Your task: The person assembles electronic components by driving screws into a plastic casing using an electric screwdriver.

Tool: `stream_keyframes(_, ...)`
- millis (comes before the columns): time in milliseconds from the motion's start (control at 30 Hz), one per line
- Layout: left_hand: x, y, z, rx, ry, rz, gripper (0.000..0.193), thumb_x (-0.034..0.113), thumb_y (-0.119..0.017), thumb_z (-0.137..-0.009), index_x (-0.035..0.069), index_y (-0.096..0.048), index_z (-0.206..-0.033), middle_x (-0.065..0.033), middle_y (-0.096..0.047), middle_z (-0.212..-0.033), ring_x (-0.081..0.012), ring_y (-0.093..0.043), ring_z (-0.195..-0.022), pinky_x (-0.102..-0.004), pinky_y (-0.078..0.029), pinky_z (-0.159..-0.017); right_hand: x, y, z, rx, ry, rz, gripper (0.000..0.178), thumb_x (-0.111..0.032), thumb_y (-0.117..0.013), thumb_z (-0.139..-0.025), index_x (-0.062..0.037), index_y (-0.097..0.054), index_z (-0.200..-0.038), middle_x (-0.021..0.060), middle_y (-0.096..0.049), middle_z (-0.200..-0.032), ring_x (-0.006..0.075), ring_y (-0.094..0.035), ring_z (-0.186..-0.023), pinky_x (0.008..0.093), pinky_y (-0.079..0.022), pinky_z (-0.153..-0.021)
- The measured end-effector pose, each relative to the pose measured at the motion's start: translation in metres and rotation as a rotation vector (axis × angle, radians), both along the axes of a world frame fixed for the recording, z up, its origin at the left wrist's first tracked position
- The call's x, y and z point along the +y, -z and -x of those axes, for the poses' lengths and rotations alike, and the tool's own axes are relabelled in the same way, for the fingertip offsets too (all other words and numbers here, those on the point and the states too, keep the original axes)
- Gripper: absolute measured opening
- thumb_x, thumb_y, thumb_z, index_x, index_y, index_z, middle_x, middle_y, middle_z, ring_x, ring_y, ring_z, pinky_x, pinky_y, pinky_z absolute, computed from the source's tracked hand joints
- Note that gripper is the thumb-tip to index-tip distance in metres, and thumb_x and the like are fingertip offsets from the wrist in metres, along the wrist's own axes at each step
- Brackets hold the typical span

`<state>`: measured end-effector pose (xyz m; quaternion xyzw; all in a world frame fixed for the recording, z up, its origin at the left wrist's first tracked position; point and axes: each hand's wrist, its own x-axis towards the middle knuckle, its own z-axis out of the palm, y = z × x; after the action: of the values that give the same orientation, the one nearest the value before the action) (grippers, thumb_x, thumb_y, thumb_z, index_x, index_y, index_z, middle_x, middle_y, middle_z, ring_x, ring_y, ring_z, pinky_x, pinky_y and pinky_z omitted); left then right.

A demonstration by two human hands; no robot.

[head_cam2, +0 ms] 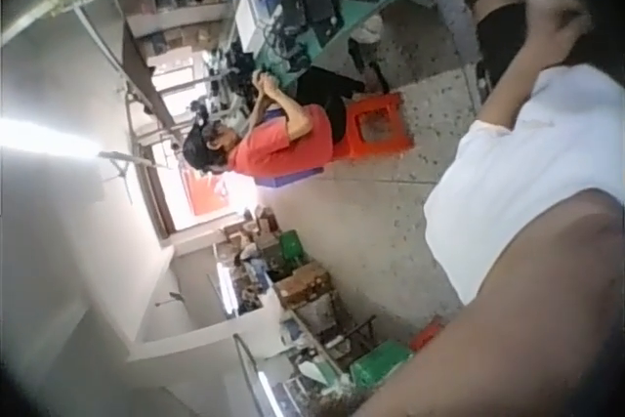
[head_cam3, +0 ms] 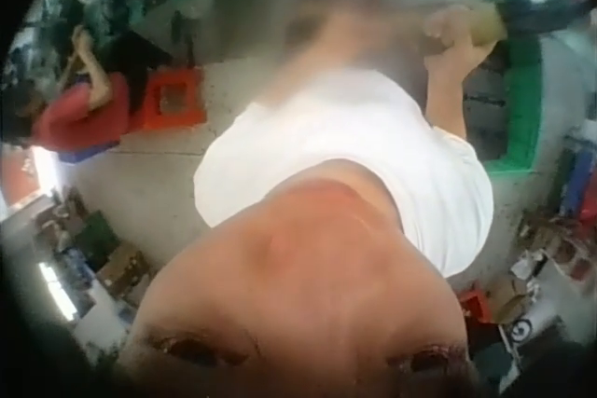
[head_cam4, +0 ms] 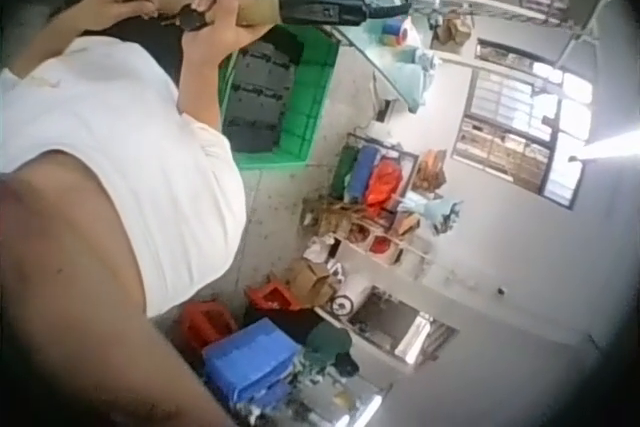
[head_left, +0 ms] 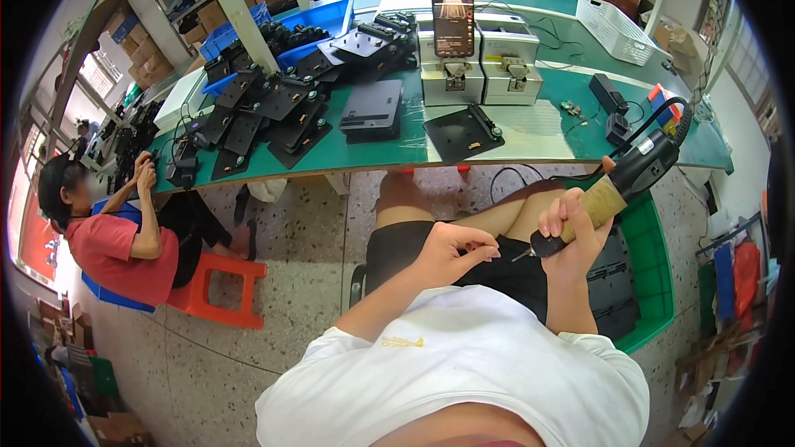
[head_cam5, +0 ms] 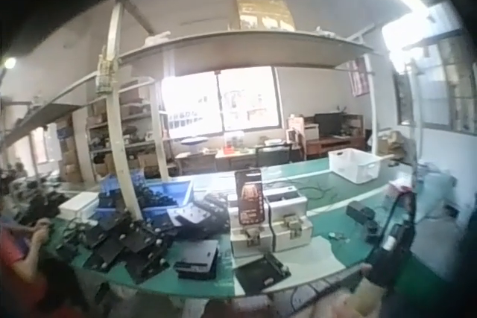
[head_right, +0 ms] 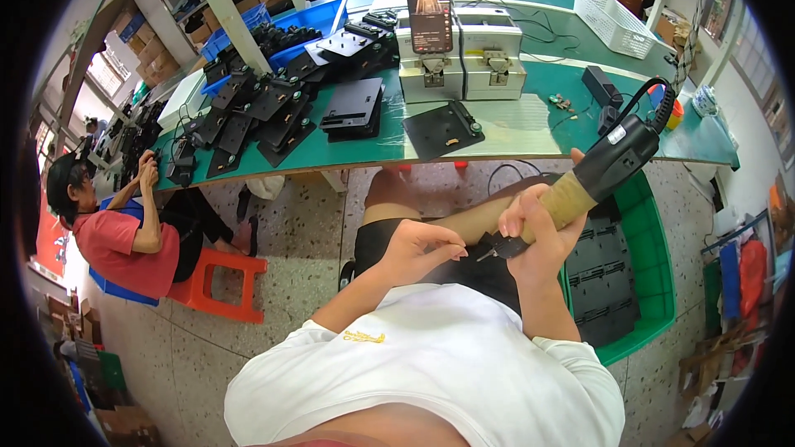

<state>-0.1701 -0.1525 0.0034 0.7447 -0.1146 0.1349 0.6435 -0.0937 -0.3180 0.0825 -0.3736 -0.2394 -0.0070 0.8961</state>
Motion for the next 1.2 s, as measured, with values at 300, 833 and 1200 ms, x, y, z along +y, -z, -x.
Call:
stream_keyframes(300,-0.024,0.003,0.002,0.091,0.1,0.301,0.009,-0.004,-0.064,-0.091,-0.009,-0.069,-0.096,-0.0118,-0.072,-0.087,-0.0151,-0.071,-0.08,-0.0244,-0.057,-0.075,-0.009,0.006,-0.011,0.012,0.04,0.035,0.071,-0.001,-0.059,-0.091,-0.0107,-0.022,-0.151,0.0058,-0.053,-0.077,0.0122,-0.048,-0.054,0.0283,-0.042,-0.051)
stream_keyframes(833,-0.018,-0.001,-0.001,-0.4,-0.259,-0.156,0.019,-0.005,-0.08,-0.069,0.002,-0.074,-0.086,-0.008,-0.07,-0.071,-0.0147,-0.063,-0.056,-0.0231,-0.046,-0.051,-0.009,-0.001,-0.003,-0.044,-0.08,0.001,0.063,-0.006,-0.049,-0.098,-0.0121,-0.021,-0.153,0.0057,-0.046,-0.083,0.0109,-0.043,-0.06,0.0268,-0.039,-0.055)
stream_keyframes(1200,-0.021,-0.002,-0.001,-0.521,-0.26,-0.273,0.023,0.001,-0.086,-0.065,0.004,-0.072,-0.082,-0.0036,-0.069,-0.069,-0.0147,-0.061,-0.053,-0.0253,-0.041,-0.049,-0.016,0.014,-0.014,-0.111,-0.218,0.019,0.014,-0.015,-0.044,-0.101,-0.0034,-0.052,-0.101,0.0053,-0.047,-0.09,0.0101,-0.045,-0.068,0.0256,-0.039,-0.062)
